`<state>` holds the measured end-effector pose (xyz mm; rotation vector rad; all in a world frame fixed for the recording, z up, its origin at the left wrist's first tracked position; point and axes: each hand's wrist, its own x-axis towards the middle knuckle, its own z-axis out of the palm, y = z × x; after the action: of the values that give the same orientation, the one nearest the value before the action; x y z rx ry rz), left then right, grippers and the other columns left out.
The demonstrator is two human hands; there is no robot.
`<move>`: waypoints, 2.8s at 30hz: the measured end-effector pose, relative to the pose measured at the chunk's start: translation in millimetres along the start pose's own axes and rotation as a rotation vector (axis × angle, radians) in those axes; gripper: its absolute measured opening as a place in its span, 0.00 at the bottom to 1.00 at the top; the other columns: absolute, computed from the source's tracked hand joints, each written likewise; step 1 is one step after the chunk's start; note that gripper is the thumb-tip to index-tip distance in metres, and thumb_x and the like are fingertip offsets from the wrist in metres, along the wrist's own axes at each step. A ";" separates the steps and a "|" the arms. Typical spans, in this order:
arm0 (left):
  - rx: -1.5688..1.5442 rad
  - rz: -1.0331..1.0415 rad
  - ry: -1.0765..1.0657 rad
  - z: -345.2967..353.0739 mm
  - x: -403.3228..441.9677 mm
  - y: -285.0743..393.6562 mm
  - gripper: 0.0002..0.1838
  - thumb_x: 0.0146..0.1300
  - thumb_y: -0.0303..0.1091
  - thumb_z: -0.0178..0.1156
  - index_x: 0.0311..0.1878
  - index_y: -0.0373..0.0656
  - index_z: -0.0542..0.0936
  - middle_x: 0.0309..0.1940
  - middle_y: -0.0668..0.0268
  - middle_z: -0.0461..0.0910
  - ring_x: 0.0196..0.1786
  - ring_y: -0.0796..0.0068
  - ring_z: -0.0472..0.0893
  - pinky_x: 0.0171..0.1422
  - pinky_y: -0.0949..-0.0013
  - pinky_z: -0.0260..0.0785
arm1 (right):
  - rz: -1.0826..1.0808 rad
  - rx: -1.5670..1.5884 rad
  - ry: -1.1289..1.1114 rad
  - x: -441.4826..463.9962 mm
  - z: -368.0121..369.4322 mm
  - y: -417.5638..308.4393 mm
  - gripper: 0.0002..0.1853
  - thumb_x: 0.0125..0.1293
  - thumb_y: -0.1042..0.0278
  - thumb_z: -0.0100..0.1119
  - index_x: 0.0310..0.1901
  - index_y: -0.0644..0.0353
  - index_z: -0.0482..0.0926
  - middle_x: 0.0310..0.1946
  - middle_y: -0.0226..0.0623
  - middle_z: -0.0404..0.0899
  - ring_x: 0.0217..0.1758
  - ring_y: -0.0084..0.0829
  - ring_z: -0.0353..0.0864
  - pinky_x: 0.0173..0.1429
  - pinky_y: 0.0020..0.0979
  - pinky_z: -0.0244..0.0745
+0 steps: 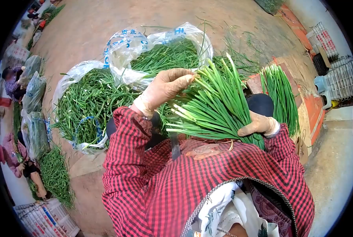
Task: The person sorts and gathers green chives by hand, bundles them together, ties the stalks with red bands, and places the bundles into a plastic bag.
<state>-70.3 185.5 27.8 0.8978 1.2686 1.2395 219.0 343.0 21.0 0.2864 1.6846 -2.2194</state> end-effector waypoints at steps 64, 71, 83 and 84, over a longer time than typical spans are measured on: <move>-0.277 0.262 0.689 -18.2 -17.2 -21.4 0.08 0.64 0.31 0.62 0.46 0.42 0.82 0.35 0.68 0.85 0.33 0.83 0.79 0.37 0.81 0.68 | -0.095 0.396 0.277 -11.3 -23.6 10.1 0.32 0.53 0.72 0.63 0.62 0.67 0.69 0.47 0.44 0.81 0.43 0.32 0.81 0.48 0.31 0.78; -0.318 0.228 0.035 -10.4 -3.7 -55.1 0.40 0.58 0.39 0.66 0.72 0.37 0.61 0.62 0.60 0.71 0.64 0.68 0.72 0.69 0.64 0.64 | -0.097 0.375 0.276 -8.1 -20.4 10.0 0.31 0.54 0.72 0.64 0.62 0.67 0.70 0.48 0.44 0.81 0.49 0.33 0.81 0.55 0.31 0.74; -0.431 0.081 0.332 2.0 4.5 -42.5 0.13 0.62 0.33 0.63 0.48 0.38 0.81 0.35 0.69 0.82 0.36 0.79 0.79 0.44 0.74 0.71 | -0.029 0.265 0.308 0.9 -6.0 1.5 0.40 0.51 0.71 0.64 0.69 0.64 0.63 0.53 0.41 0.78 0.52 0.32 0.78 0.58 0.32 0.72; -0.357 0.082 0.348 0.5 5.5 -42.6 0.11 0.61 0.31 0.63 0.46 0.38 0.82 0.34 0.69 0.82 0.36 0.79 0.78 0.43 0.75 0.71 | -0.029 0.265 0.308 2.5 -6.6 2.4 0.40 0.51 0.71 0.64 0.69 0.64 0.63 0.53 0.41 0.78 0.52 0.32 0.78 0.58 0.32 0.72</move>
<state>-63.4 183.8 -14.6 0.4924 1.2293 1.6769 217.4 348.4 16.1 0.7053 1.5373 -2.5262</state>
